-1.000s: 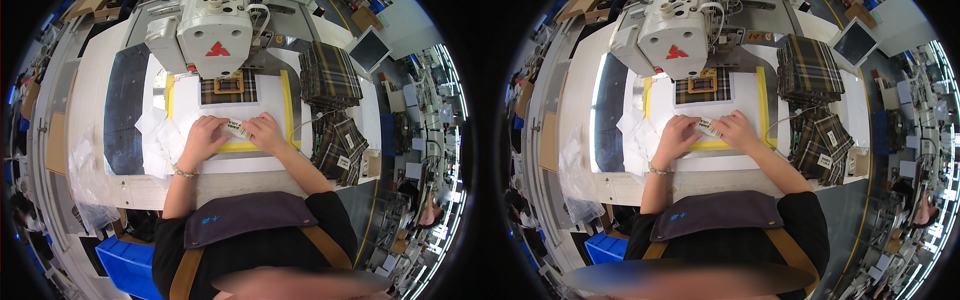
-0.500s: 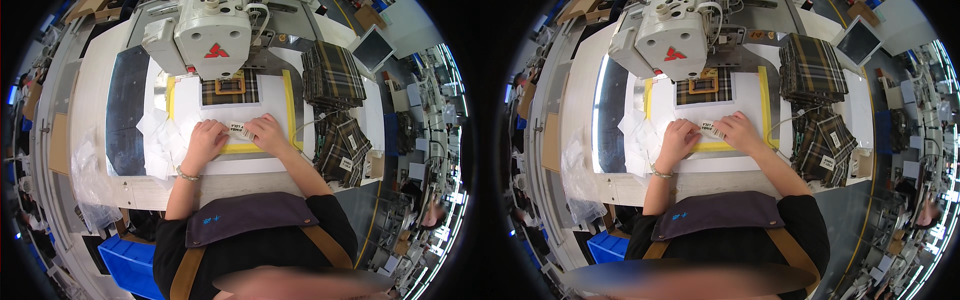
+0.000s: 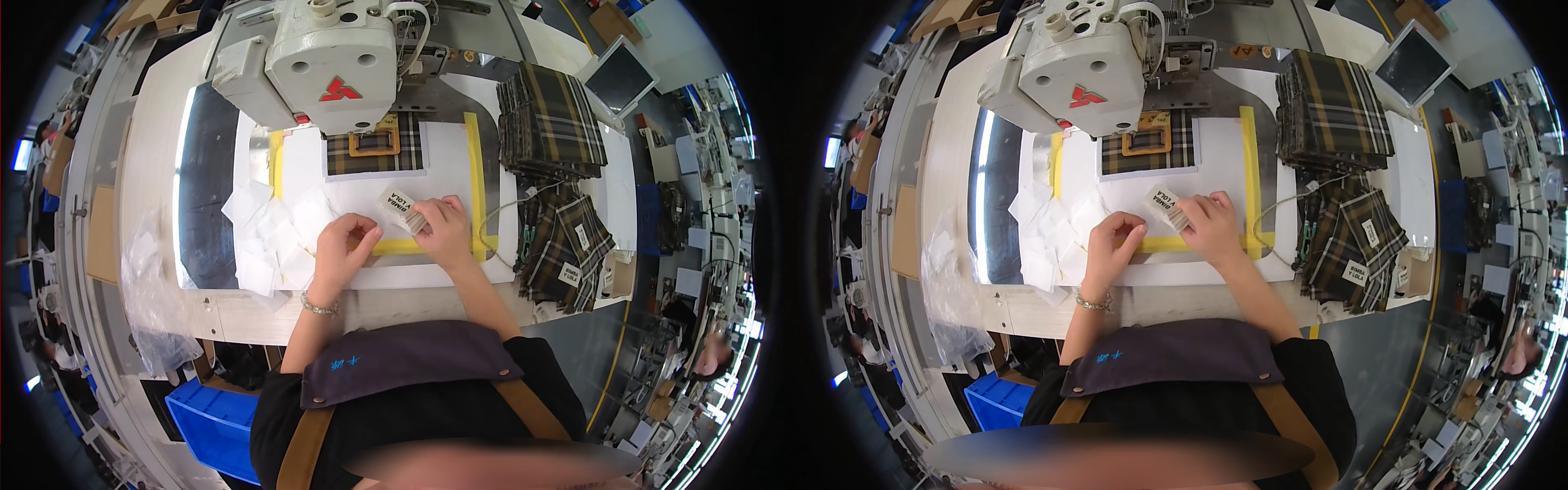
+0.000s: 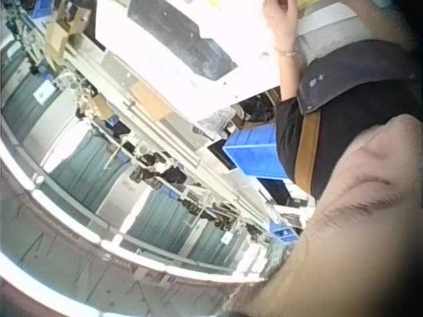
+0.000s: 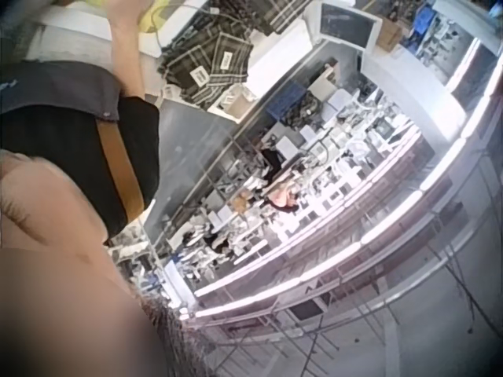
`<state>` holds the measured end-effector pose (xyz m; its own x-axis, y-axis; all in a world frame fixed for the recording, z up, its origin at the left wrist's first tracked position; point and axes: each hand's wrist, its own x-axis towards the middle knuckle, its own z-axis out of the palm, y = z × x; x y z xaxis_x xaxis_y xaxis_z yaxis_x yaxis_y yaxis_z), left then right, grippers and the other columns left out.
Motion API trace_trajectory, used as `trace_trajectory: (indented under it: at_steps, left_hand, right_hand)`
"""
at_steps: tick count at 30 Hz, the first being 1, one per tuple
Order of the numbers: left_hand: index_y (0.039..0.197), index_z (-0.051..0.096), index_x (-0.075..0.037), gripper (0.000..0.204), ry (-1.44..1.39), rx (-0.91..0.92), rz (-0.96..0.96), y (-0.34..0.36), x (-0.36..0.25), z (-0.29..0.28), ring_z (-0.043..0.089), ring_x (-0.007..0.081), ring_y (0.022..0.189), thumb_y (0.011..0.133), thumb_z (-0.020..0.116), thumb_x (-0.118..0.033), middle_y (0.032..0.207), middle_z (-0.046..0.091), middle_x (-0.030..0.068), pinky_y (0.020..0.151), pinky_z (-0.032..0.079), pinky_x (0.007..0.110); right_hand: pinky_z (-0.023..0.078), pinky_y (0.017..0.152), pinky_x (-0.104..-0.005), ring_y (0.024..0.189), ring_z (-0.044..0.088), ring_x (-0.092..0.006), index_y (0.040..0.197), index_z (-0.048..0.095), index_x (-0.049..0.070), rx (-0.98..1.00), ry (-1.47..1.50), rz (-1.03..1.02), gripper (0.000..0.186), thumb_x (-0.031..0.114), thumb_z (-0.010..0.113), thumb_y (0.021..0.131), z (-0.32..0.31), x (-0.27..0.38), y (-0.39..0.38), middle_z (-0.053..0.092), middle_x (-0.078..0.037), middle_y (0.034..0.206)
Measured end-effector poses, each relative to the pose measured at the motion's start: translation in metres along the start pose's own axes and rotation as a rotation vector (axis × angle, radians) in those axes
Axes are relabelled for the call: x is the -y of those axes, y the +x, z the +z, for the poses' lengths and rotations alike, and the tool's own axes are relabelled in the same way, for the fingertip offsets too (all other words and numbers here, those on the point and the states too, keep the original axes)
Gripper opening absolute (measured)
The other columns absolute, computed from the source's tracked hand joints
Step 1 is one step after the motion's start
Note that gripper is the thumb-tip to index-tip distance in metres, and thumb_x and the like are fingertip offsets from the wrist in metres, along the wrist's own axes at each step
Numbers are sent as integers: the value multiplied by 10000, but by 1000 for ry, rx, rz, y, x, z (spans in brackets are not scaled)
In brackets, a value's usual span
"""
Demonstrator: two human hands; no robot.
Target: Sewing brand labels onto fabric pieces using an industrial sewing machine.
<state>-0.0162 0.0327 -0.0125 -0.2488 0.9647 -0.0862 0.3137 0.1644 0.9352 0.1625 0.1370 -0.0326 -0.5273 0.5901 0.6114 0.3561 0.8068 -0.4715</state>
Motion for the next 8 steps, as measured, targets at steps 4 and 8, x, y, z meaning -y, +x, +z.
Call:
trace_trajectory:
  at_steps: [4, 8]
  left_hand:
    - [1177, 597, 42, 352, -281, 7, 49, -3, -13, 13, 595, 135, 806, 893, 640, -161, 924, 661, 83, 731, 477, 251]
    - [1256, 563, 31, 387, -495, 32, -43, 1, -10, 17, 569, 143, 839, 941, 604, -191, 971, 647, 72, 771, 467, 268]
  right_hand:
    - [409, 652, -357, 617, 569, -186, 907, 556, 118, -74, -83, -164, 363, 29, 741, 608, 5, 16, -6, 594, -9, 749]
    - [401, 643, -362, 614, 571, -170, 912, 545, 128, -31, -91, -236, 338, 74, 727, 632, 9, 20, -10, 583, 5, 765]
